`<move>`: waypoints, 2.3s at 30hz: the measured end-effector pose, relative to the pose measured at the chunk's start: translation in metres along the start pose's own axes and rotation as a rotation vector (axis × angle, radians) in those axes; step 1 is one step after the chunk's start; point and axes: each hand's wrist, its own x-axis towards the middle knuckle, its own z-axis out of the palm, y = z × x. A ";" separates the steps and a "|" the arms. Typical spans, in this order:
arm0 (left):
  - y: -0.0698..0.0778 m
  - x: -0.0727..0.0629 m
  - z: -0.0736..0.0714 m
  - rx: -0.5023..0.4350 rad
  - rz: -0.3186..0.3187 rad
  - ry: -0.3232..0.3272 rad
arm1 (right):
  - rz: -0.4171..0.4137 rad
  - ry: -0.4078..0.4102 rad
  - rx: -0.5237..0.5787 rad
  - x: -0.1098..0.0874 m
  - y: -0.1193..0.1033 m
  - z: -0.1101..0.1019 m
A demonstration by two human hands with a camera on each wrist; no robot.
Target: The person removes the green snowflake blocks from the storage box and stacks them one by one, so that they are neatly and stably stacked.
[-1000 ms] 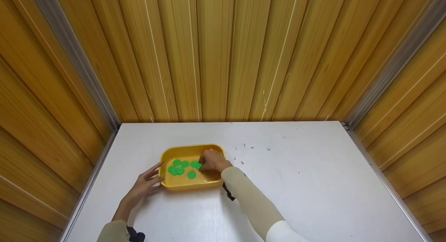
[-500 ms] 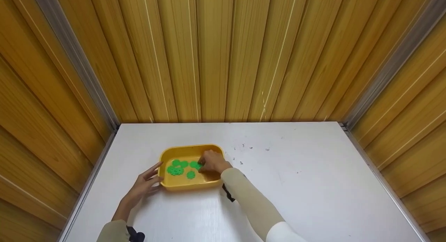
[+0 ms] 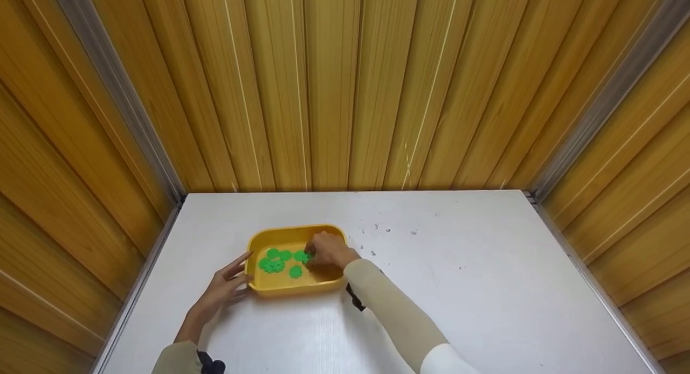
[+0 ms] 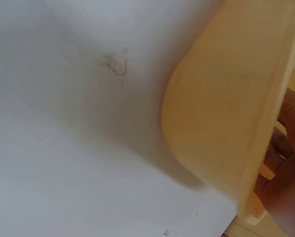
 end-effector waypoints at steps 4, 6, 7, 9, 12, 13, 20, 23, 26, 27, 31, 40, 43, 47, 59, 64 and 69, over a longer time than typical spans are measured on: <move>0.000 0.001 -0.002 -0.013 0.014 -0.022 | -0.062 0.032 0.028 -0.001 -0.001 -0.009; 0.000 0.001 -0.004 -0.018 0.020 -0.027 | -0.087 0.044 0.048 -0.001 -0.002 -0.014; 0.000 0.001 -0.006 -0.020 0.021 -0.027 | -0.099 0.048 0.056 -0.001 -0.002 -0.016; 0.000 0.001 -0.008 -0.025 0.018 -0.024 | -0.114 0.054 0.065 -0.002 -0.001 -0.022; 0.000 0.001 -0.012 -0.028 0.008 -0.014 | -0.123 0.054 0.058 -0.004 0.002 -0.031; -0.001 0.001 -0.012 -0.028 0.006 -0.014 | -0.126 0.054 0.060 -0.005 0.003 -0.034; 0.000 0.003 -0.016 -0.027 0.006 -0.029 | -0.179 0.095 0.121 -0.017 0.022 -0.048; 0.001 0.004 -0.016 -0.022 0.010 -0.030 | -0.184 0.118 0.148 -0.021 0.031 -0.052; 0.001 0.004 -0.016 -0.012 0.009 -0.025 | -0.186 0.136 0.162 -0.025 0.040 -0.056; 0.001 0.005 -0.015 -0.008 0.007 -0.022 | -0.184 0.141 0.163 -0.026 0.042 -0.057; 0.001 0.006 -0.014 -0.028 -0.002 -0.016 | -0.206 0.179 0.148 -0.031 0.050 -0.063; 0.002 0.010 -0.007 -0.034 0.012 -0.040 | -0.207 0.252 0.112 -0.055 0.070 -0.076; 0.002 0.008 -0.007 -0.031 0.004 -0.025 | -0.205 0.267 0.107 -0.062 0.076 -0.079; 0.003 0.005 -0.008 -0.031 -0.006 -0.019 | -0.191 0.286 0.104 -0.072 0.086 -0.082; 0.002 0.007 -0.006 -0.038 -0.027 -0.007 | -0.084 0.318 0.157 -0.105 0.131 -0.077; -0.001 0.009 -0.005 -0.033 -0.016 -0.017 | -0.093 0.330 0.216 -0.121 0.152 -0.067; -0.002 0.009 -0.005 -0.039 -0.012 -0.024 | -0.059 0.310 0.245 -0.134 0.173 -0.054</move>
